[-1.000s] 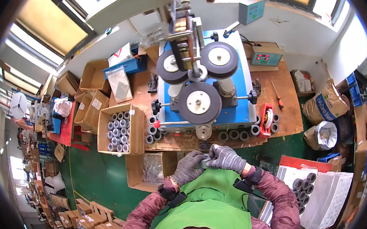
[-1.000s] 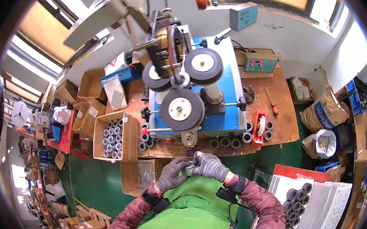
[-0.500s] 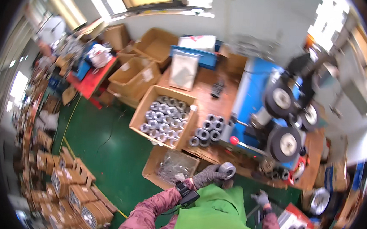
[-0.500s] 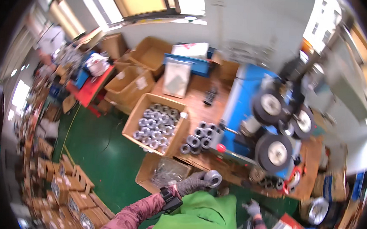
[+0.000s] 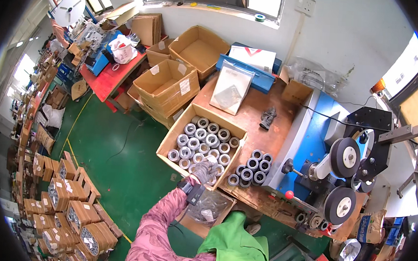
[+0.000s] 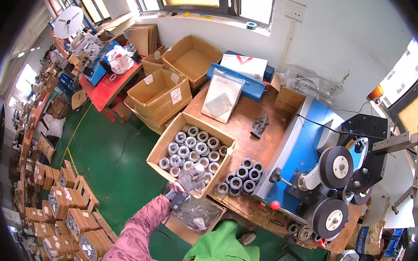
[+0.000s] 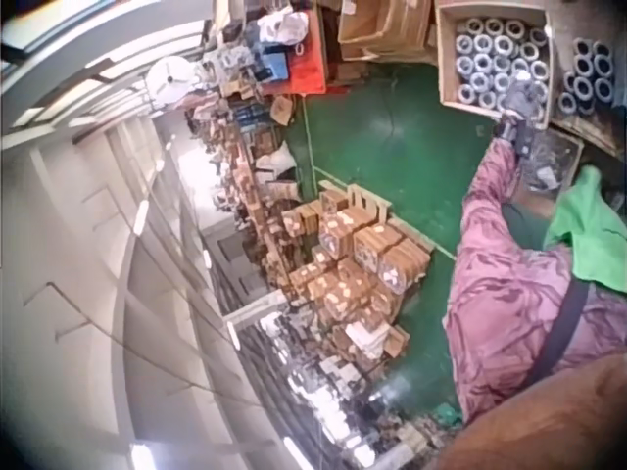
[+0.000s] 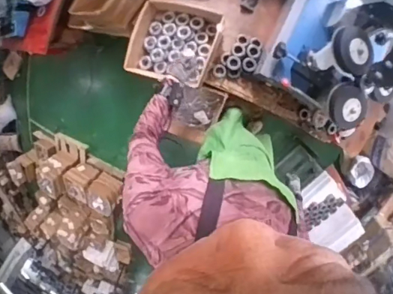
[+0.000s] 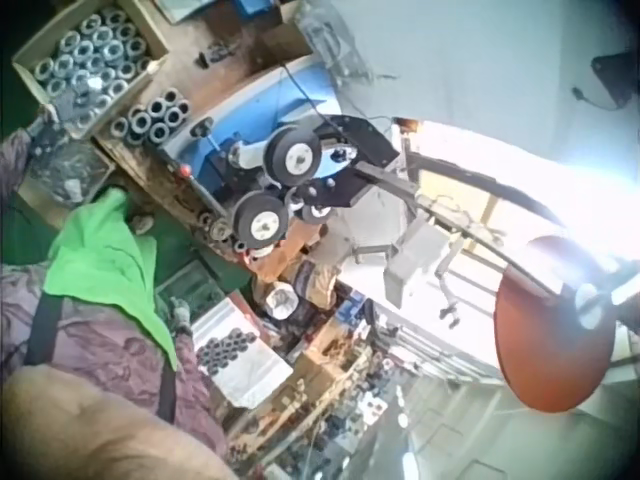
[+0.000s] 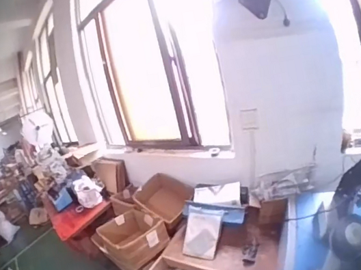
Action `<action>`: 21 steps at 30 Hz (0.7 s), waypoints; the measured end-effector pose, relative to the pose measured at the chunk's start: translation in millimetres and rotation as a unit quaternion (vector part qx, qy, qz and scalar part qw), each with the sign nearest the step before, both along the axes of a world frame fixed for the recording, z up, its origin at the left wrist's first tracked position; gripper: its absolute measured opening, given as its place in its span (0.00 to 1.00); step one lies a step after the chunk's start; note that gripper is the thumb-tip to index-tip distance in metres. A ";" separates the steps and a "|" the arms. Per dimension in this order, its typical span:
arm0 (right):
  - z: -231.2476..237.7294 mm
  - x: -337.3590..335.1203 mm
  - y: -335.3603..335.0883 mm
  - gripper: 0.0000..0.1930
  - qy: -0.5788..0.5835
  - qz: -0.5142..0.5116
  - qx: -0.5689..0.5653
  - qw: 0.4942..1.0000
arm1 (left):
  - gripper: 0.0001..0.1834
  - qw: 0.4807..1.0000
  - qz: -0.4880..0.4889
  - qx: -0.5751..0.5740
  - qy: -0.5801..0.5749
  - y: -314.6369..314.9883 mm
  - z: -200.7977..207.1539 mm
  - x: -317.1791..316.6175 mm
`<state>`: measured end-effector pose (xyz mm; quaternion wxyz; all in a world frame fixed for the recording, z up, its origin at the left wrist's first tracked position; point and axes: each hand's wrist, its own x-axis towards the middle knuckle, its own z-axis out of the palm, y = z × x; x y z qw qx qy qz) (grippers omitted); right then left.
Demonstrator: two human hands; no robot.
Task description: Operating a rolling machine to shape metal components and organizing them into trays.
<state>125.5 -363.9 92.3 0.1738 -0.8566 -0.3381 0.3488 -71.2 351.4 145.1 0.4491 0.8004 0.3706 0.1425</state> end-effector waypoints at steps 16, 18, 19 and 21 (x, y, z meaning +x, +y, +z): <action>86.7 -102.8 -49.3 0.16 0.108 -0.485 -0.281 0.821 | 0.18 0.992 0.020 0.022 0.123 54.4 -171.3 91.5; 97.9 -116.9 -38.5 0.21 0.039 -0.457 -0.341 0.820 | 0.18 0.985 -0.019 0.086 0.149 58.7 -137.1 54.0; 111.1 -115.3 -13.6 0.20 0.070 -0.487 -0.235 0.838 | 0.18 0.984 -0.035 0.100 0.142 56.3 -128.9 57.5; 107.5 -105.8 -6.4 0.21 0.063 -0.398 -0.238 0.884 | 0.18 0.985 -0.045 0.124 0.108 49.1 -99.8 63.1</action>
